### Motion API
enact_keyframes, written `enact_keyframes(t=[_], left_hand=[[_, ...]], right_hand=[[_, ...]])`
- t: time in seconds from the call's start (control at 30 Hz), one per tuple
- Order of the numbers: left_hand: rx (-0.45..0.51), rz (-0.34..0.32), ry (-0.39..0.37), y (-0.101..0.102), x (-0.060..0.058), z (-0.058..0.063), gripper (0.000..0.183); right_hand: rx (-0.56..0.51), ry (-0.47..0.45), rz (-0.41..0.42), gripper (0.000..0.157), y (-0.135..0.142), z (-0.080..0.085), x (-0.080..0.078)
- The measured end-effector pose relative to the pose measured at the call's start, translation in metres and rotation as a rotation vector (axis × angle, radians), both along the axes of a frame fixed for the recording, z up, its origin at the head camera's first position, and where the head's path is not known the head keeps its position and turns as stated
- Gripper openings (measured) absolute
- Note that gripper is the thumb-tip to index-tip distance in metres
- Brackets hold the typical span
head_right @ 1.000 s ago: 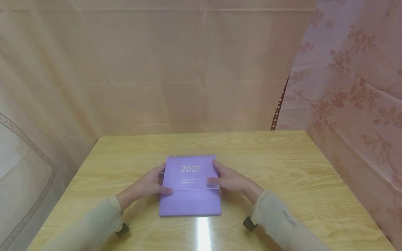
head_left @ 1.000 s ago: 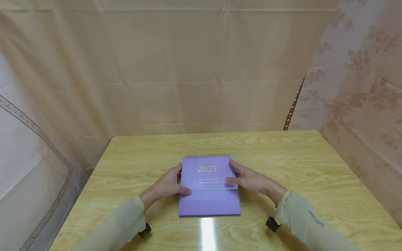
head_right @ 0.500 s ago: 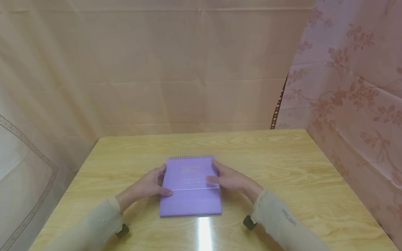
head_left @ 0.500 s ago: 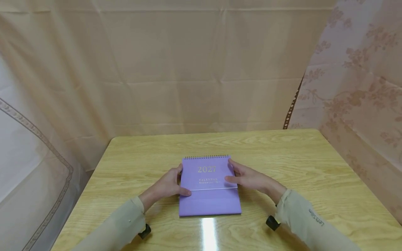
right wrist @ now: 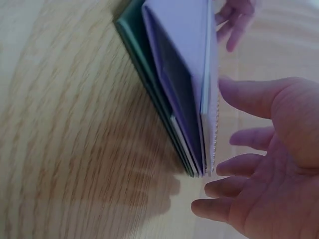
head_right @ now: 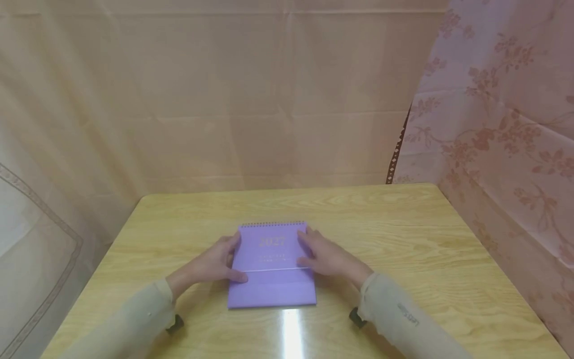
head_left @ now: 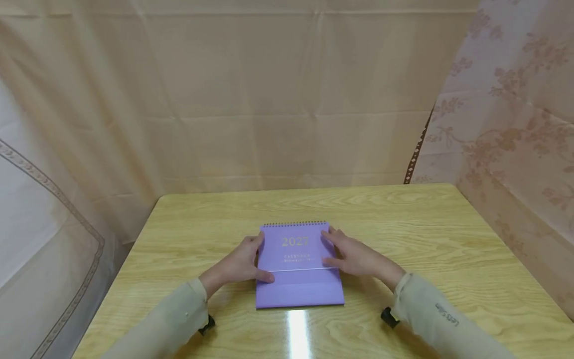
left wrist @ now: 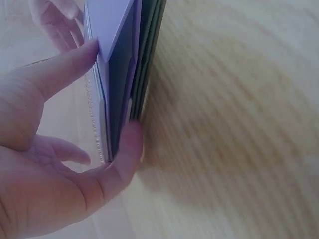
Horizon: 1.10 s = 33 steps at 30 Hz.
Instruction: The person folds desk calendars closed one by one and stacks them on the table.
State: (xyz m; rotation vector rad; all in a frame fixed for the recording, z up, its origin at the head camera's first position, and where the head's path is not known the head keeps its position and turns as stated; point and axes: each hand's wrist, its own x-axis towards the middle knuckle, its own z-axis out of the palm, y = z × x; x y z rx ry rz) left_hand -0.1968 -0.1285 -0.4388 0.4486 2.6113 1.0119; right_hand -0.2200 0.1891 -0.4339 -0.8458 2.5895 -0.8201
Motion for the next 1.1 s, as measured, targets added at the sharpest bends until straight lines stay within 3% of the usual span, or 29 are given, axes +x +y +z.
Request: enact_keyframes(t=[0.17,0.4,0.6,0.87,1.1], left_hand=[[-0.147,-0.061,0.052,0.002,0.001,0.006,0.123],[-0.233,-0.066,0.057,0.005,0.003,0.005,0.119],[-0.292,-0.085,0.092,0.007,0.003,0.002,0.117],[-0.358,-0.103,0.102,0.008,0.006,0.011,0.112],[-0.354,-0.104,0.085,0.008,0.009,0.011,0.112]], right_hand=[[0.081,0.037,0.042,0.072,0.002,0.001,0.002],[0.142,0.025,0.055,0.075,0.000,0.001,0.006],[0.226,0.021,0.034,0.081,-0.004,0.002,0.009],[0.405,0.067,0.048,0.087,-0.019,0.013,0.007],[0.440,0.045,0.049,0.093,-0.018,0.013,0.007]])
